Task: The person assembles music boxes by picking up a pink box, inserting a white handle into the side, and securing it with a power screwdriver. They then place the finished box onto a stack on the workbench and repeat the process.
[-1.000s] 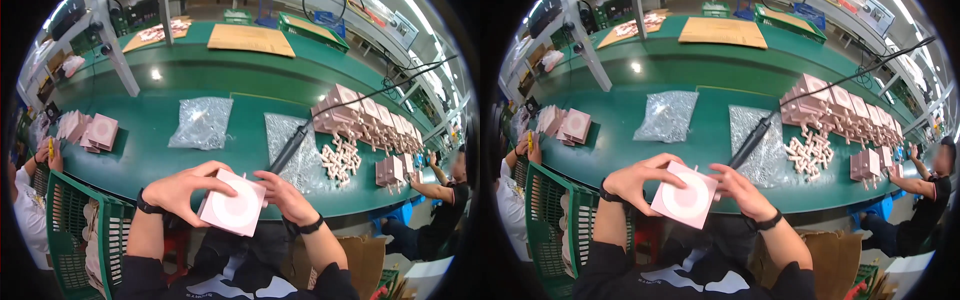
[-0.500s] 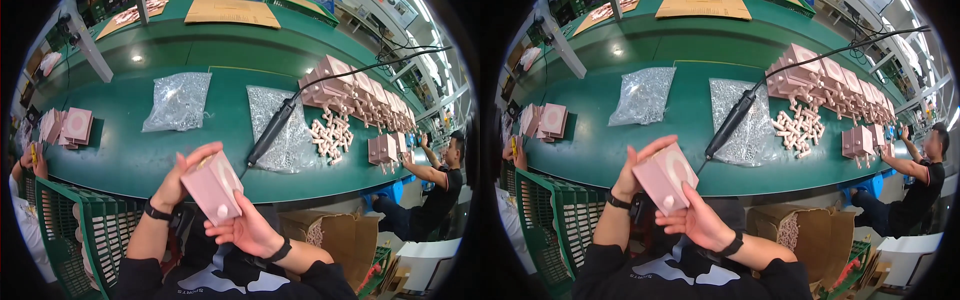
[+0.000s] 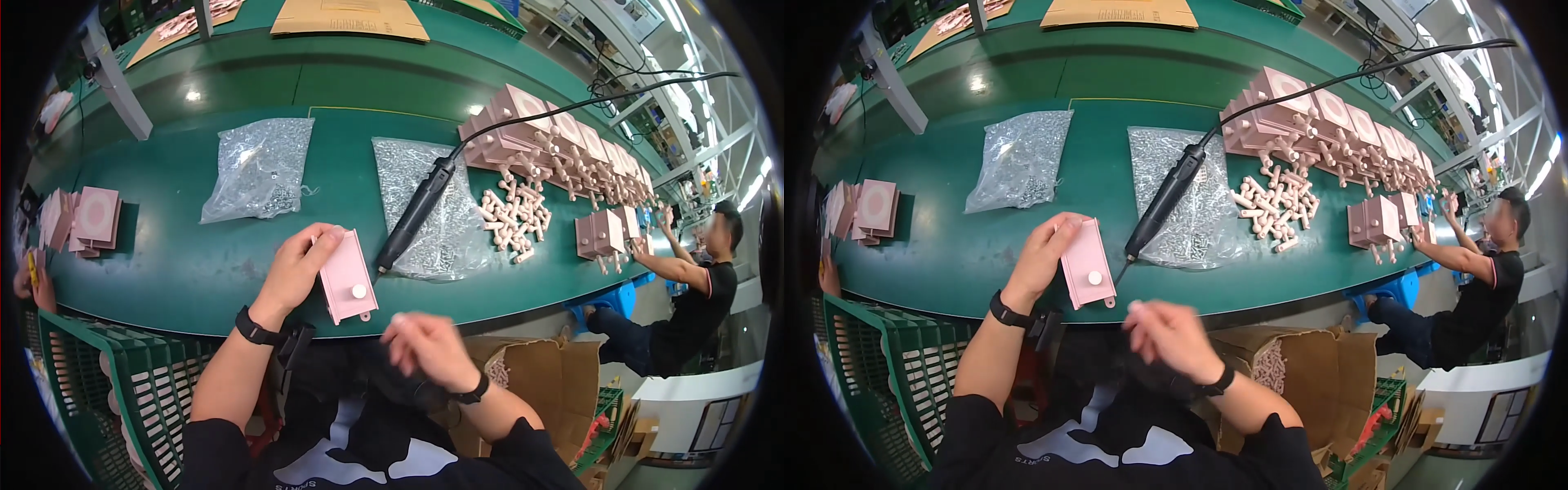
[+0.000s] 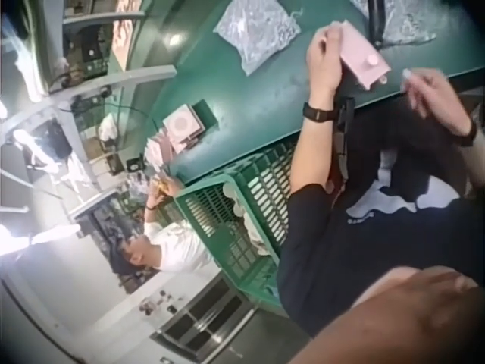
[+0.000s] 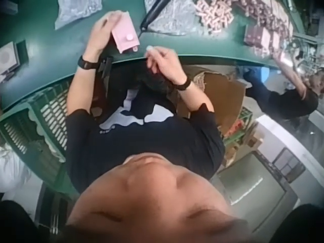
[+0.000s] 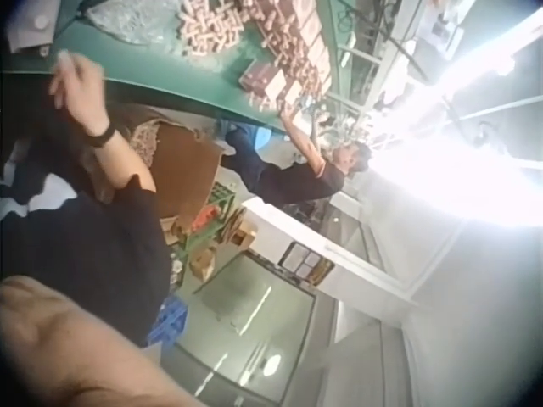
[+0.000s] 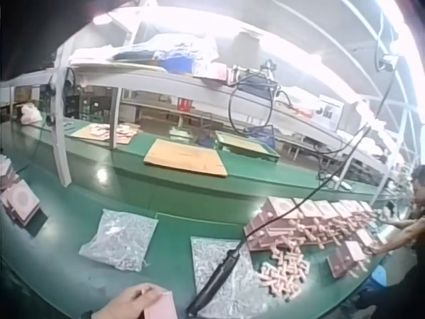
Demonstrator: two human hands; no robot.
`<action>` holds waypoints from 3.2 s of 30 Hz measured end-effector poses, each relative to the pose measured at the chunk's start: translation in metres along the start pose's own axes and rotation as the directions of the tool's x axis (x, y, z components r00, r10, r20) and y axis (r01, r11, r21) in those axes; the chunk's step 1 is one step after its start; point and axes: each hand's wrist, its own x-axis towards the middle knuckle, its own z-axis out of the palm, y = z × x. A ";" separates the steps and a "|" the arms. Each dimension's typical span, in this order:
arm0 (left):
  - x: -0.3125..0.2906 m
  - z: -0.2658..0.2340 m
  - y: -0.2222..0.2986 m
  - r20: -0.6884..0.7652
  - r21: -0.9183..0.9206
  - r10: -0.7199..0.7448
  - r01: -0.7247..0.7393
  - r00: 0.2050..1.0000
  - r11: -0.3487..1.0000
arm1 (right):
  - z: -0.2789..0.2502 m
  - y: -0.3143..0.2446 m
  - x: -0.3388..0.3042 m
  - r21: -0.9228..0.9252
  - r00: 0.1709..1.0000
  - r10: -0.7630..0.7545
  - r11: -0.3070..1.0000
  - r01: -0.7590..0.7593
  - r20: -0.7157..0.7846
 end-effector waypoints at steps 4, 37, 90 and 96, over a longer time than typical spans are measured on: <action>0.006 0.000 0.005 0.013 0.028 0.002 -0.002 1.000 1.000 | -0.048 -0.007 0.020 -0.742 0.636 -0.711 0.592 0.314 -0.299; -0.126 0.030 0.017 0.023 0.039 0.223 -0.223 0.975 0.974 | -0.188 0.010 0.062 -0.871 0.405 -0.772 0.410 -0.272 -0.490; -0.120 0.047 -0.006 0.179 -0.454 -0.315 0.362 0.932 0.814 | 0.010 0.018 0.009 -0.090 0.992 -0.062 0.993 0.073 0.113; -0.117 0.048 -0.010 0.159 -0.437 -0.310 0.348 0.937 0.829 | 0.007 0.022 0.015 0.037 0.990 -0.039 0.999 0.035 0.134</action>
